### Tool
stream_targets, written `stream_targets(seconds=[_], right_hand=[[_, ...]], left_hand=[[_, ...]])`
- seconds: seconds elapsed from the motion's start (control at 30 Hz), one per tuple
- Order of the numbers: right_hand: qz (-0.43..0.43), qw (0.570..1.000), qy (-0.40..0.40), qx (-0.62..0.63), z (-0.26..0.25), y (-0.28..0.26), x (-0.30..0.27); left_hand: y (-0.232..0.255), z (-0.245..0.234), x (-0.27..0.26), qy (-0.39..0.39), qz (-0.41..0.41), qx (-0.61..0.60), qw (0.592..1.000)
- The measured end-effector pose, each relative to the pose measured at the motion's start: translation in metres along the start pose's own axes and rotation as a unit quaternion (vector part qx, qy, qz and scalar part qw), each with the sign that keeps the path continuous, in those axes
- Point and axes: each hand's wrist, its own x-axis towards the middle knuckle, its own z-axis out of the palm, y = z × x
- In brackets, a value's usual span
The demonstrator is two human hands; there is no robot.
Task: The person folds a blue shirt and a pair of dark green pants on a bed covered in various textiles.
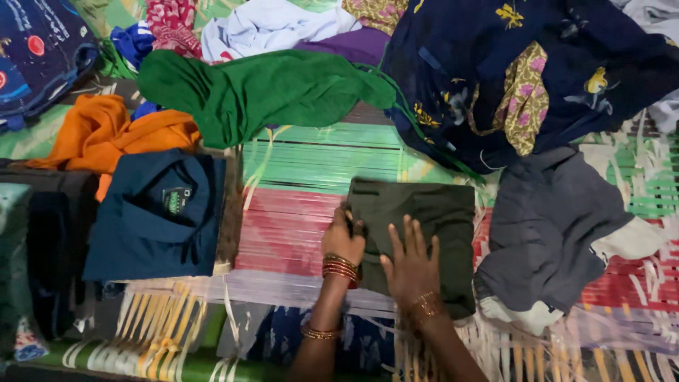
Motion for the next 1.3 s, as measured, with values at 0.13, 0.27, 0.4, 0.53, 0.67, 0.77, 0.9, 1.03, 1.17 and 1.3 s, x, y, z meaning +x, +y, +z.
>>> stream_targets(seconds=[0.13,0.27,0.4,0.53,0.67,0.77,0.9,1.03,1.17,1.3], right_hand=[[-0.024,0.977,0.068,0.199,-0.016,0.03,-0.023],[0.085,0.983,0.07,0.145,-0.017,0.074,-0.056],[0.164,0.97,-0.072,0.163,-0.016,0.095,-0.104],[0.224,0.932,0.078,0.275,-0.031,0.095,-0.126],[0.225,0.94,0.079,0.245,-0.041,0.091,-0.116],[0.171,0.954,0.116,0.217,-0.04,0.084,-0.109],[0.153,0.964,0.139,0.165,-0.034,0.078,-0.102],[0.014,0.99,0.125,0.071,-0.042,0.089,-0.109],[0.131,0.968,0.122,0.174,-0.05,0.082,-0.126],[0.177,0.961,0.083,0.195,-0.045,0.078,-0.121]], left_hand=[[-0.007,0.003,0.0,0.013,0.021,-0.01,1.0],[-0.012,0.007,0.0,0.007,0.0,0.015,1.0],[-0.011,0.003,0.003,0.046,0.039,-0.031,0.998],[-0.005,-0.006,0.005,0.146,0.195,0.026,0.97],[0.003,-0.011,0.01,0.13,0.201,0.023,0.971],[0.001,-0.007,0.02,0.017,0.058,0.086,0.994],[-0.015,0.0,0.025,0.0,0.053,0.078,0.996],[-0.026,0.004,0.03,-0.002,0.065,0.045,0.997],[-0.032,0.005,0.026,0.018,0.082,-0.022,0.996],[-0.023,0.005,0.022,0.01,0.055,-0.004,0.998]])
